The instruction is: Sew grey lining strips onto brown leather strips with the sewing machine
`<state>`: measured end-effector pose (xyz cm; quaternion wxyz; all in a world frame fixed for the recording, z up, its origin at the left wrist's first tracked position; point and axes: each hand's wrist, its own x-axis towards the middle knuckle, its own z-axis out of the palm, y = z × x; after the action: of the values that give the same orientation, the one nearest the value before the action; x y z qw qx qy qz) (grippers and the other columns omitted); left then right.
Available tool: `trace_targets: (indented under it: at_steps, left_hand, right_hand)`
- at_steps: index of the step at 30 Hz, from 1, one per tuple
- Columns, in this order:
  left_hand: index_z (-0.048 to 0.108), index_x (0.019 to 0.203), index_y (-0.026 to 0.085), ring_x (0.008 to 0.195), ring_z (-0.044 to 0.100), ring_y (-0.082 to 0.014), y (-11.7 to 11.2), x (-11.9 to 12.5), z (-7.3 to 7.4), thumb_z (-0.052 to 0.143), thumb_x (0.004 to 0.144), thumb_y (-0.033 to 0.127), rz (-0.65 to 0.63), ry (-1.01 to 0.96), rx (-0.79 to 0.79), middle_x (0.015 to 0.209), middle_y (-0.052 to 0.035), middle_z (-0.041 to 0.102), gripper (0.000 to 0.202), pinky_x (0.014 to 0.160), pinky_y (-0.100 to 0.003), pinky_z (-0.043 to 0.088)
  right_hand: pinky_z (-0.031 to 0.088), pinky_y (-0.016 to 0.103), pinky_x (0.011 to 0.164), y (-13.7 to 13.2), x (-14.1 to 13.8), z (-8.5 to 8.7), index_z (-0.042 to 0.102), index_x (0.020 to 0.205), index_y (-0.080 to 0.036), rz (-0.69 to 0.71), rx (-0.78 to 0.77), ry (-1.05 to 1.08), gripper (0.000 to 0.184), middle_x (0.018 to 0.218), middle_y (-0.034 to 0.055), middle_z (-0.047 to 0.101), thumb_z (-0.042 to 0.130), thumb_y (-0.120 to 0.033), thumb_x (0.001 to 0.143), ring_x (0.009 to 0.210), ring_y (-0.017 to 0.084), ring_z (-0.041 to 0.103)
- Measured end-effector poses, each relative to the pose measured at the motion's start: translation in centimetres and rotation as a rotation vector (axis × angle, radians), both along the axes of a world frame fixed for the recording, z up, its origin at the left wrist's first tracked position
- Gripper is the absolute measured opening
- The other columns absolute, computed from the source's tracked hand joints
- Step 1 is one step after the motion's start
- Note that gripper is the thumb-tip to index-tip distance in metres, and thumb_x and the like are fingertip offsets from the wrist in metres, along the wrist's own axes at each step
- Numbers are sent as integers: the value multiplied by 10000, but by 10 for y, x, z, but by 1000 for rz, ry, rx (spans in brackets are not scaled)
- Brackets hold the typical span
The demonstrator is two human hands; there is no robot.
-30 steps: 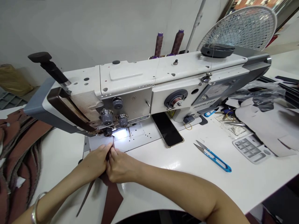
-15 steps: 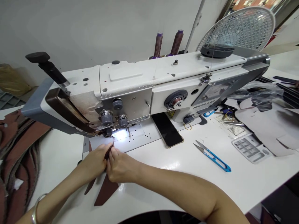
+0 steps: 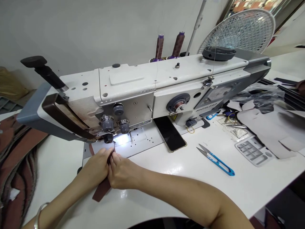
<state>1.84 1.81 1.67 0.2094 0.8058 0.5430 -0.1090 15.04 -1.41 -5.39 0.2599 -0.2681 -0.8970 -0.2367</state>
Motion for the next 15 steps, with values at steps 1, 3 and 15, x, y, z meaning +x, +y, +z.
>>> trace_targets:
  at_steps: [1,3,15]
  left_hand:
    - [486,1277,109,961,593,-218,0,-1,-2,323,844,23,-4,6,16,1051,-110,597,471,852,-322,452]
    - [505,1259,113,938,587,-214,1,-3,-7,327,848,26,-36,31,51,1036,-106,600,456,846,-323,454]
    - [657,860,151,839,536,-233,9,-3,-20,446,788,25,-318,162,265,855,-79,612,256,738,-347,450]
  right_hand:
    - [477,550,951,0,0,0,648,914,29,1,0,-4,211,889,255,692,454,-20,845,826,322,676]
    - [490,545,944,0,0,-1,643,933,41,2,2,-4,214,913,263,689,456,-13,844,828,315,676]
    - [512,497,988,1,1,-4,646,954,54,-18,14,25,258,956,266,692,414,-29,876,936,317,689]
